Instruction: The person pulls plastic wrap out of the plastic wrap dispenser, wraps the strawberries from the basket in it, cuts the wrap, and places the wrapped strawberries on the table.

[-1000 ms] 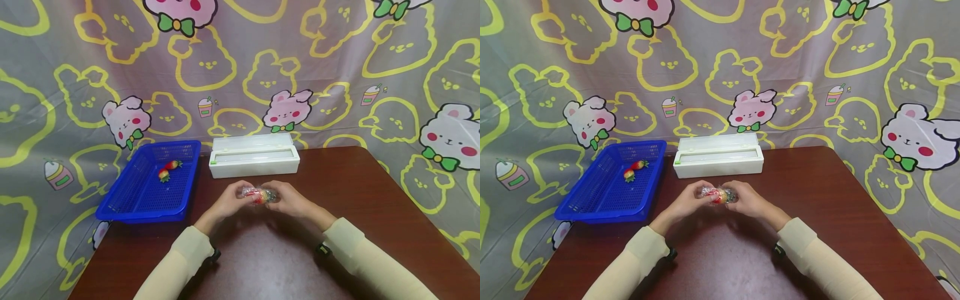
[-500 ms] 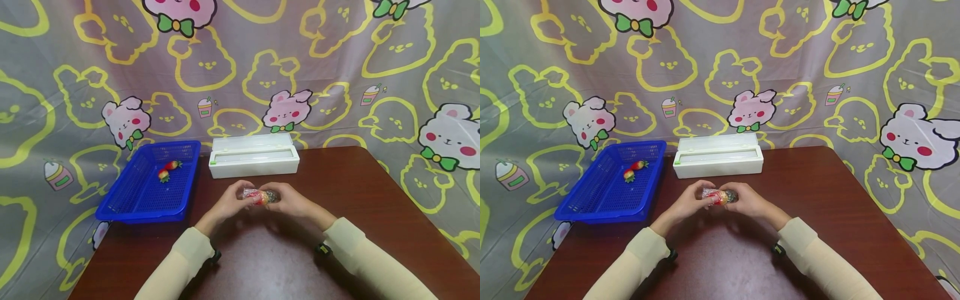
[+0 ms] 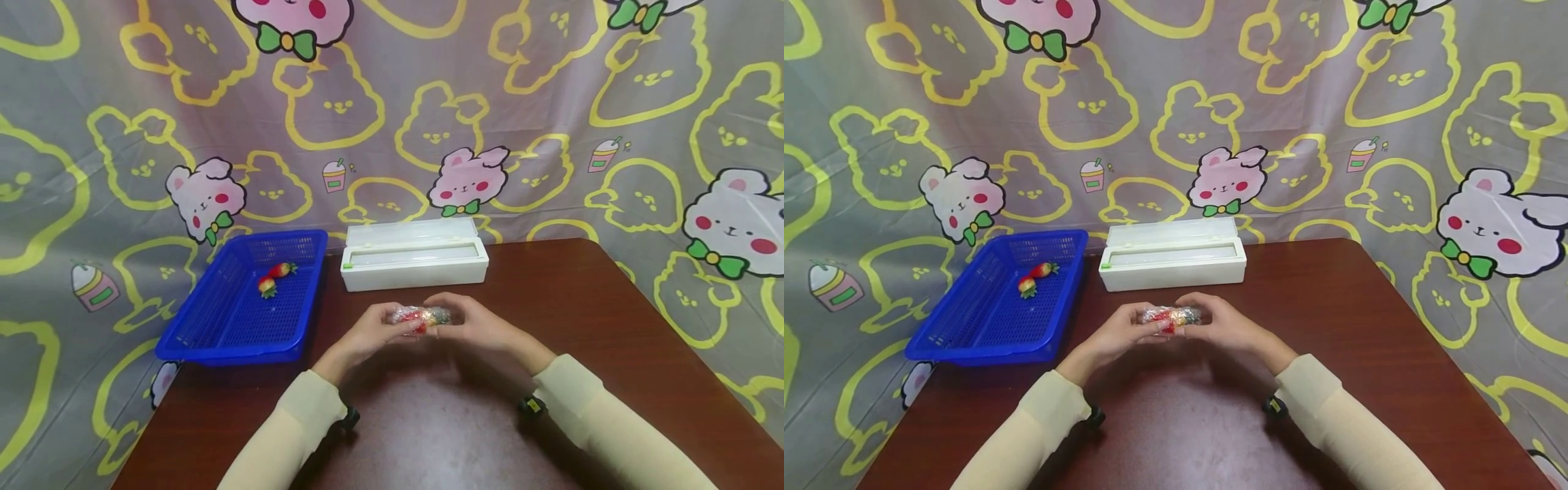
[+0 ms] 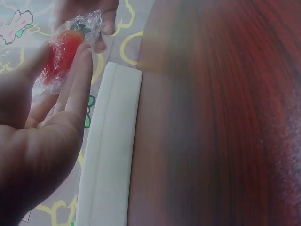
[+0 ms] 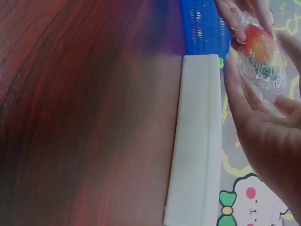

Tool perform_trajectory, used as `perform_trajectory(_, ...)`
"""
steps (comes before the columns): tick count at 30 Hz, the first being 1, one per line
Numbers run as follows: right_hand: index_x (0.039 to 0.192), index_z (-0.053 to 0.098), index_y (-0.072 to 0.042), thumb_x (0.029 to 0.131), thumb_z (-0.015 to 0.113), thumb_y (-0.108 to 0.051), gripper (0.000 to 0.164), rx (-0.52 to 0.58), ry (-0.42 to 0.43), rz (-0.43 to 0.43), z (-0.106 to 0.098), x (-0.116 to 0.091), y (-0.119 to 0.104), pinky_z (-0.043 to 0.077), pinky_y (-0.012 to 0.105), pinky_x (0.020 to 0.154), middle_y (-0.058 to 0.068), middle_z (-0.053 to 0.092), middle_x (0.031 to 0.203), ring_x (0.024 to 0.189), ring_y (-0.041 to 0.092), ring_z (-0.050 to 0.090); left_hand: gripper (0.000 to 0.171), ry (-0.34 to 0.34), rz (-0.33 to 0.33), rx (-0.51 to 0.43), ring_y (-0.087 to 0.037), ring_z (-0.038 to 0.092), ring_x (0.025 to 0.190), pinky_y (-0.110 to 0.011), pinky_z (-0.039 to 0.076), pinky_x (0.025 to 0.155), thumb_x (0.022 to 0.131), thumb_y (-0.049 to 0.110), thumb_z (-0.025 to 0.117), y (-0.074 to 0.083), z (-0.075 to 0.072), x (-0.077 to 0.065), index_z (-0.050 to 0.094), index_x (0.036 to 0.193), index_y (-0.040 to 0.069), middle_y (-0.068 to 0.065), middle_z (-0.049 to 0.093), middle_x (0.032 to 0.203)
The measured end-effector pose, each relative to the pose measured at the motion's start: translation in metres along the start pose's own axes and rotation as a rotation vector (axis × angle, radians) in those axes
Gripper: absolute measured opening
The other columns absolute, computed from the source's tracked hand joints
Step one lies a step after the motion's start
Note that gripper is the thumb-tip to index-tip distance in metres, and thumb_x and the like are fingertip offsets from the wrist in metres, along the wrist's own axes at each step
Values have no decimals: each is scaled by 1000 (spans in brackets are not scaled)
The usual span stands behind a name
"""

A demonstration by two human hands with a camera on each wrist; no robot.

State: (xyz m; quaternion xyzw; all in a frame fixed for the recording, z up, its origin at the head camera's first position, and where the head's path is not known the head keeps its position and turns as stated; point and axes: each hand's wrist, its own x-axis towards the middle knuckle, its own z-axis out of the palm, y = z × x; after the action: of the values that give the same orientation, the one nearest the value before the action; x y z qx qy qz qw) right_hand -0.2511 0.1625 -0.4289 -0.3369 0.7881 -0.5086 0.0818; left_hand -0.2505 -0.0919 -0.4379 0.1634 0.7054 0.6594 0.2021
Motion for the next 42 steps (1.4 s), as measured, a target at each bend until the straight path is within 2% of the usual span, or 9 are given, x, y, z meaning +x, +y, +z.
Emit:
perform_trajectory(5, 128, 64, -5, 104, 61, -23, 30, 154, -22, 60, 0, 0, 0, 58, 55, 81, 12, 71, 110, 88, 30, 73, 33, 14, -11, 38, -26, 73, 99, -56, 51, 98, 94, 22, 75, 1, 1, -1, 66, 119, 2, -15, 73, 111)
perform_trajectory(8, 122, 68, -4, 104, 60, -21, 26, 198, -3, 80, 0, 0, 1, 57, 59, 80, 14, 72, 104, 85, 32, 73, 35, 0, -12, 43, -27, 73, 100, -56, 51, 98, 95, 24, 74, 3, 3, -2, 66, 122, 3, -15, 73, 113)
perform_trajectory(16, 119, 70, -6, 103, 62, -22, 24, 189, 39, 89, -1, 0, 3, 57, 60, 79, 13, 73, 101, 82, 30, 73, 37, -45, 26, -3, -40, 72, 104, -62, 49, 97, 105, 26, 57, 7, 4, -2, 60, 131, -2, -20, 71, 116)
perform_trajectory(22, 117, 74, -10, 102, 66, -25, 23, 115, 78, 88, -3, -2, 3, 60, 46, 78, 7, 75, 104, 87, 24, 69, 35, -33, 65, 5, -33, 75, 94, -63, 50, 94, 104, 25, 60, 7, 5, -2, 64, 126, -1, -19, 72, 111)
perform_trajectory(26, 116, 76, -13, 101, 66, -28, 24, 131, 84, 107, -4, -3, 3, 59, 52, 79, 7, 75, 103, 87, 25, 68, 33, -17, 78, -7, -30, 76, 91, -66, 47, 95, 103, 24, 63, 8, 7, -2, 66, 123, -1, -19, 72, 110)
perform_trajectory(30, 117, 75, -11, 102, 65, -28, 25, 144, 64, 109, -6, -2, 4, 58, 55, 81, 8, 75, 104, 87, 26, 69, 32, -11, 76, -12, -33, 75, 93, -66, 47, 95, 103, 23, 62, 7, 7, -2, 67, 123, -1, -20, 72, 109)
perform_trajectory(34, 119, 73, -12, 101, 67, -29, 25, 30, 53, 65, -4, -1, 4, 59, 45, 82, 3, 74, 105, 91, 22, 69, 33, 8, 71, 19, -35, 74, 96, -64, 50, 95, 104, 24, 61, 5, 6, 0, 67, 123, -1, -17, 73, 109)
perform_trajectory(37, 121, 71, -14, 96, 73, -29, 30, -166, 81, -29, -1, -1, 4, 57, 37, 83, -2, 72, 108, 95, 16, 65, 32, 49, 60, 69, -26, 72, 92, -64, 50, 95, 103, 25, 62, 4, 6, 0, 69, 122, 0, -13, 73, 107)
perform_trajectory(42, 122, 68, -10, 85, 86, -24, 44, -457, 127, -171, 8, -3, -2, 58, 36, 82, -2, 67, 111, 95, 12, 62, 31, 92, 49, 146, -15, 68, 86, -63, 51, 93, 101, 28, 66, 3, 7, 1, 72, 119, 4, -10, 73, 104)
